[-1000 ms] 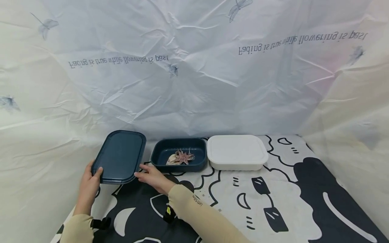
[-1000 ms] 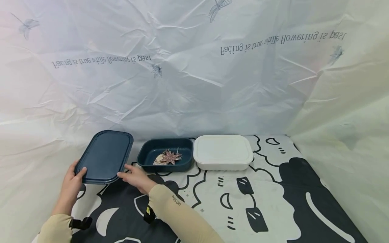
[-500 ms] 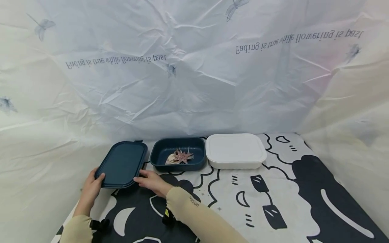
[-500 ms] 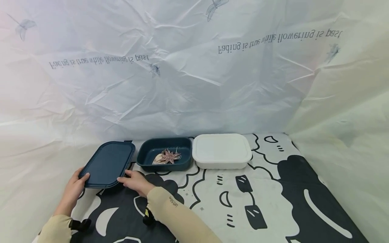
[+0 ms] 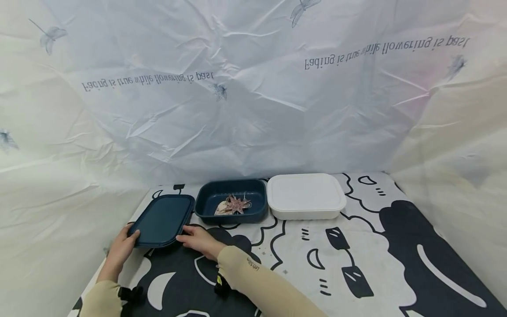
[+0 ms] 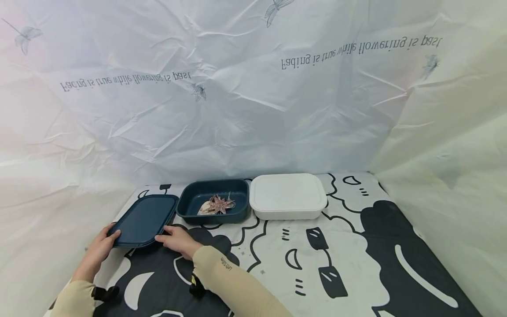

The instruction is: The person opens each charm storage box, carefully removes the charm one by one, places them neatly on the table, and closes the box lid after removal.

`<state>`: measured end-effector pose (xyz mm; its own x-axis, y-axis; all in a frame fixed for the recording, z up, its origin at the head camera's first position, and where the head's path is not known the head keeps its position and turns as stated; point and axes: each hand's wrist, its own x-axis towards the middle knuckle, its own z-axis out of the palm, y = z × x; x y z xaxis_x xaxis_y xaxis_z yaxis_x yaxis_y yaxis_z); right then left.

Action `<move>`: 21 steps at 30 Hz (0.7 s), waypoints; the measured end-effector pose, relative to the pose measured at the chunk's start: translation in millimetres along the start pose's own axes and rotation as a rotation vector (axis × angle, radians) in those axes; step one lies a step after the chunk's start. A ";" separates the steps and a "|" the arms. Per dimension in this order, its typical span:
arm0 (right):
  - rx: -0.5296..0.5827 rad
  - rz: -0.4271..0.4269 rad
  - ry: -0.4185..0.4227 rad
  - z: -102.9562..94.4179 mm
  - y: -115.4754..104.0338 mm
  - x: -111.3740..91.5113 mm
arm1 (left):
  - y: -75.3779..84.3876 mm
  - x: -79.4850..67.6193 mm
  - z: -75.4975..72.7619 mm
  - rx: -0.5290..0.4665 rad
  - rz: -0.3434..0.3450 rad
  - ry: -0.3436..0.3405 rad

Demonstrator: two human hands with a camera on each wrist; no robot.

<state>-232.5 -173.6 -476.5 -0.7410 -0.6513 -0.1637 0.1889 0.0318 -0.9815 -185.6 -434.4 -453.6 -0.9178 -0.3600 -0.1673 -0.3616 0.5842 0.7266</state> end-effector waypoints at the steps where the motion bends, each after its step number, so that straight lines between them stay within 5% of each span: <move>1: -0.010 0.003 -0.001 -0.2 -0.1 0.0 | -0.5 0.1 0.0 0.004 0.000 -0.004; 21: -0.106 0.039 -0.019 -3.1 5.9 4.2 | -10.5 7.1 2.4 0.192 0.008 -0.003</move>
<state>-236.5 -173.8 -483.3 -0.7215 -0.6625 -0.2011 0.1471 0.1371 -0.9796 -188.8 -441.4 -464.1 -0.9214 -0.3522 -0.1642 -0.3782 0.7152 0.5877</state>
